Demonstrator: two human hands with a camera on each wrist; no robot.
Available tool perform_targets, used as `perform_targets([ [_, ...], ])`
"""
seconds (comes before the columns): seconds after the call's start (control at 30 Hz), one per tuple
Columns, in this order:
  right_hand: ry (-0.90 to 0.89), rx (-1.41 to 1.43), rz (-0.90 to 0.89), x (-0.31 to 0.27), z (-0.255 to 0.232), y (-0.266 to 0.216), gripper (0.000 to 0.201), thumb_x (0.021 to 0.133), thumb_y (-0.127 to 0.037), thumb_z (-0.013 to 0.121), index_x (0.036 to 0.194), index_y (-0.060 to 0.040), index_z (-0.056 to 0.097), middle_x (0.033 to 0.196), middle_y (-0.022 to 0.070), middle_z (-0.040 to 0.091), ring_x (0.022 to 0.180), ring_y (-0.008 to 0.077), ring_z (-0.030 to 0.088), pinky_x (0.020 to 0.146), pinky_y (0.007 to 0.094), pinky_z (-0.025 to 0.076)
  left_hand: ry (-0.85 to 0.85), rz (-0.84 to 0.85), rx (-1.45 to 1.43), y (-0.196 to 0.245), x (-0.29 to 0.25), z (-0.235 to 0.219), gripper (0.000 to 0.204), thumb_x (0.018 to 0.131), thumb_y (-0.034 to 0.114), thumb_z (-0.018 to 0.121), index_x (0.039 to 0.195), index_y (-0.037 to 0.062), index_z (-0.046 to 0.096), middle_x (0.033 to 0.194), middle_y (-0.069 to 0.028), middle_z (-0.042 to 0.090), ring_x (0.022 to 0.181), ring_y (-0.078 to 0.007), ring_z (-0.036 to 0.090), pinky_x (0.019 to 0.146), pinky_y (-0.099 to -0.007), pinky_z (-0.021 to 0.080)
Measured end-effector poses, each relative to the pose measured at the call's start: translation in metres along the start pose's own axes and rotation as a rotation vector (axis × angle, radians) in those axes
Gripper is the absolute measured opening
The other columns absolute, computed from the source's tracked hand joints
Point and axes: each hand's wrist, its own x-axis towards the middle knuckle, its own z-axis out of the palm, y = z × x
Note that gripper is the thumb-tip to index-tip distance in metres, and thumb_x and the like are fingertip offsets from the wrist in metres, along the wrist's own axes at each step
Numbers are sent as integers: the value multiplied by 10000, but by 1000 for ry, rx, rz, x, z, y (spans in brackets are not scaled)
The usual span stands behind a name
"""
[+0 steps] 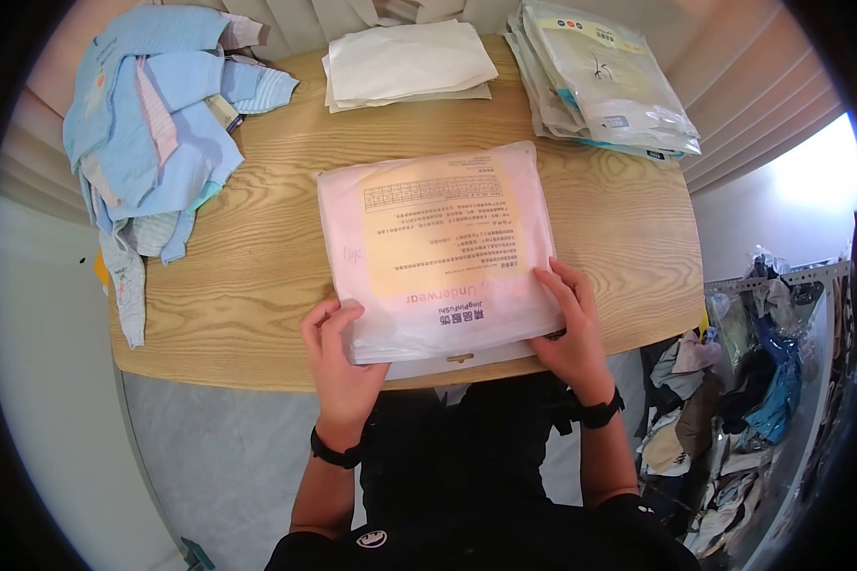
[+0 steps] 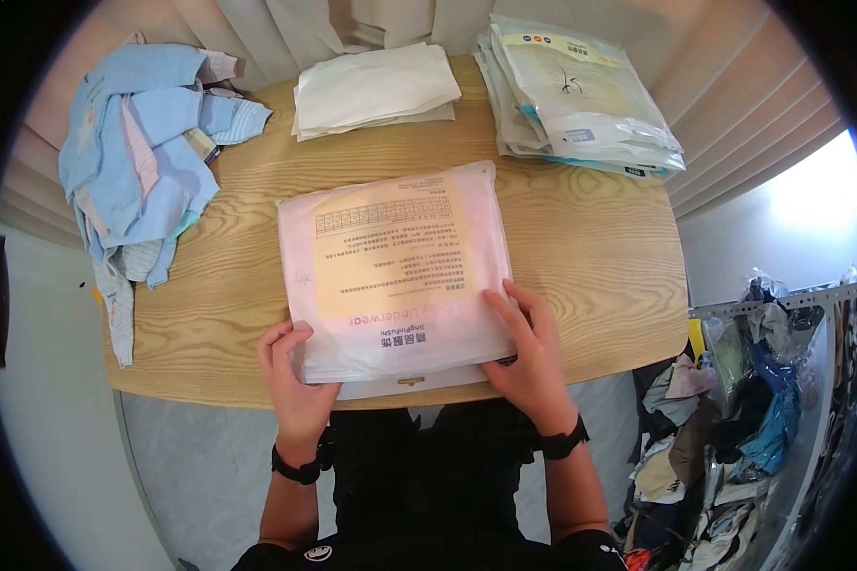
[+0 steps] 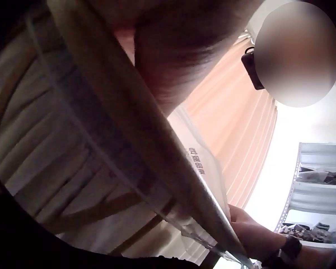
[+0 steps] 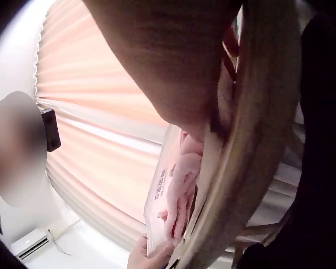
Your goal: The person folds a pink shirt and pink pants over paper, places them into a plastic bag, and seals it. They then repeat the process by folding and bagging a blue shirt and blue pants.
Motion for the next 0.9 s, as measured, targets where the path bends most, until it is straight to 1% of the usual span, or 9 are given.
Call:
perform_targets([
  [0.13,14,-1,-12,-1,2,3,725,559,10,761,1253,-112,589,1307,153,492,1146,336,504,960,391,442,15,-24,-28,-4,-1,0,495,641,-66,717,1090,64,555,1176,-145,465,1100,-311,494,949,-381,426],
  [0.23,14,2,-11,-1,1,1,719,556,15,760,1245,-107,594,1299,151,499,1134,336,510,952,389,447,8,-21,-34,-5,-1,0,497,655,-110,685,1100,71,558,1175,-144,431,1086,-323,492,937,-380,430],
  [0.3,20,7,-12,0,2,1,700,558,12,756,1232,-102,601,1289,148,507,1124,334,516,947,387,447,22,-33,-69,-6,-2,1,480,653,-130,663,1083,61,567,1159,-136,432,1073,-307,494,931,-370,435],
  [0.43,28,1,-18,-1,3,2,682,563,24,738,1222,-94,605,1281,147,515,1119,333,521,947,387,444,31,-58,-102,-6,-2,2,453,656,-130,664,1065,40,566,1152,-132,452,1071,-280,507,942,-357,438],
  [0.5,42,11,-16,-1,4,3,674,561,45,708,1214,-87,607,1273,149,525,1120,333,525,950,389,441,40,-56,-91,-8,-2,3,456,652,-154,652,1056,38,565,1141,-125,442,1072,-266,506,936,-346,446],
  [0.63,47,5,-18,-1,4,3,668,557,62,682,1205,-80,610,1265,153,536,1121,333,529,952,391,440,36,-52,-64,-10,-3,3,455,646,-170,642,1046,33,562,1137,-122,432,1067,-259,505,942,-342,445],
  [0.83,66,10,-18,-1,7,3,642,561,83,660,1184,-70,619,1248,149,554,1109,336,540,947,388,440,36,-98,-80,-12,-3,4,444,647,-196,599,1029,25,557,1120,-113,417,1053,-246,501,939,-335,451],
  [0.9,96,5,-23,-1,9,3,612,565,96,653,1156,-64,635,1220,146,573,1088,337,553,935,389,446,42,-100,-49,-10,-1,4,425,645,-204,583,1005,22,564,1102,-111,420,1049,-240,499,932,-332,455],
])
